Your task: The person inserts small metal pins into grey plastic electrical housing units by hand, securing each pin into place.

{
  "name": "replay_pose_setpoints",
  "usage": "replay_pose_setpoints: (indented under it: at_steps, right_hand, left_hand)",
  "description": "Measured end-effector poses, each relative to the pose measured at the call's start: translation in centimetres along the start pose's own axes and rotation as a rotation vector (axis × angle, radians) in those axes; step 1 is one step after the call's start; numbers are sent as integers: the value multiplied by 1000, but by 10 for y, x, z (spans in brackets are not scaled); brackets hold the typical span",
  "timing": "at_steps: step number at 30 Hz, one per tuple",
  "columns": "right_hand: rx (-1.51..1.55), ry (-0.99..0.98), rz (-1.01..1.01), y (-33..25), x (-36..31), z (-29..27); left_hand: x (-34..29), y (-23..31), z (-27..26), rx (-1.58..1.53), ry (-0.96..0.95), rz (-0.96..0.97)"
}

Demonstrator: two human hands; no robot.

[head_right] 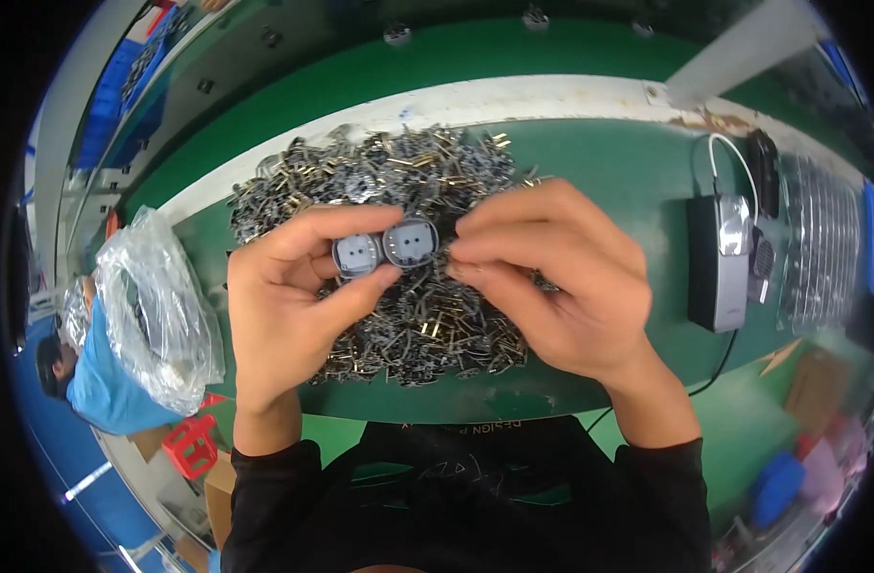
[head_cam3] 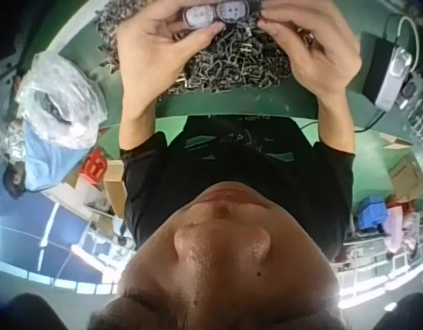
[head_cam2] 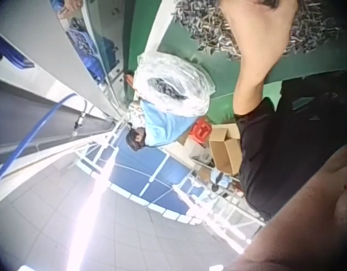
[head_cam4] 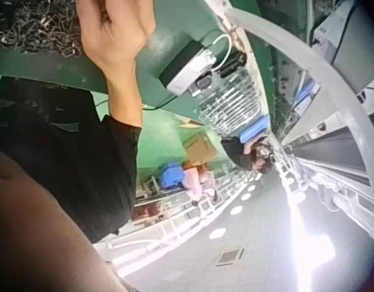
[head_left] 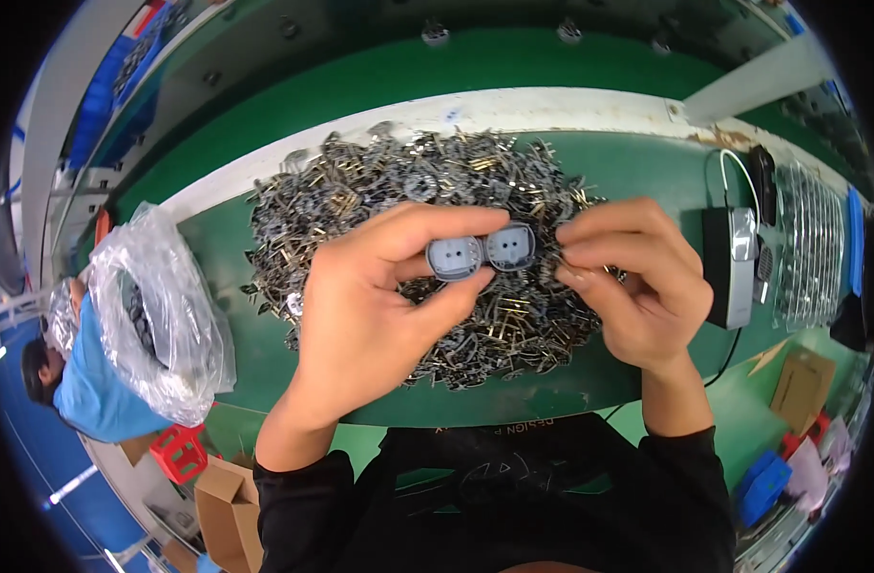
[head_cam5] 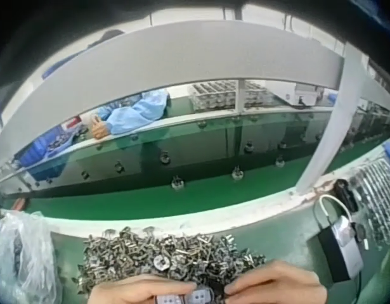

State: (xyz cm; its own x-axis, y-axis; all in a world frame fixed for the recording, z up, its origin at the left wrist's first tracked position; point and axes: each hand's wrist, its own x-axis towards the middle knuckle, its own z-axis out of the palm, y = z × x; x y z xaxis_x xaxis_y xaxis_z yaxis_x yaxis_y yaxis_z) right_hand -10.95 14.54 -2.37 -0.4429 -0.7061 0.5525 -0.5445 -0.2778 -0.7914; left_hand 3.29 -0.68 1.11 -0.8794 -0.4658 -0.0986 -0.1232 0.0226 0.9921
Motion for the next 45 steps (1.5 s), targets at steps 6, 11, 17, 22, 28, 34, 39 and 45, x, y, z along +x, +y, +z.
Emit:
replay_pose_setpoints:
  at_steps: [6,11,17,22,28,34,39,45]
  right_hand:
    - [-145,28,42,4,-5,3]
    - [-149,14,72,3,-10,6]
    - [-178,32,9,16,-9,-6]
    - [-495,8,197,43,-4,-59]
    - [-490,-212,383,52,-8,-60]
    - [-536,-297,429,52,-12,-60]
    - [-520,-334,470,44,-11,-60]
    - [-500,-310,430,50,-9,-61]
  left_hand:
    - [6,-5,20,162,-103,36]
    - [6,-4,22,40,-99,31]
    - [32,3,19,4,-22,-125]
    - [120,-2,-45,501,107,-20]
    - [196,-44,-97,559,194,-133]
    - [204,-61,-107,697,204,-161]
    - [183,-45,-105,583,288,-232]
    - [113,-26,-106,-180,85,-90]
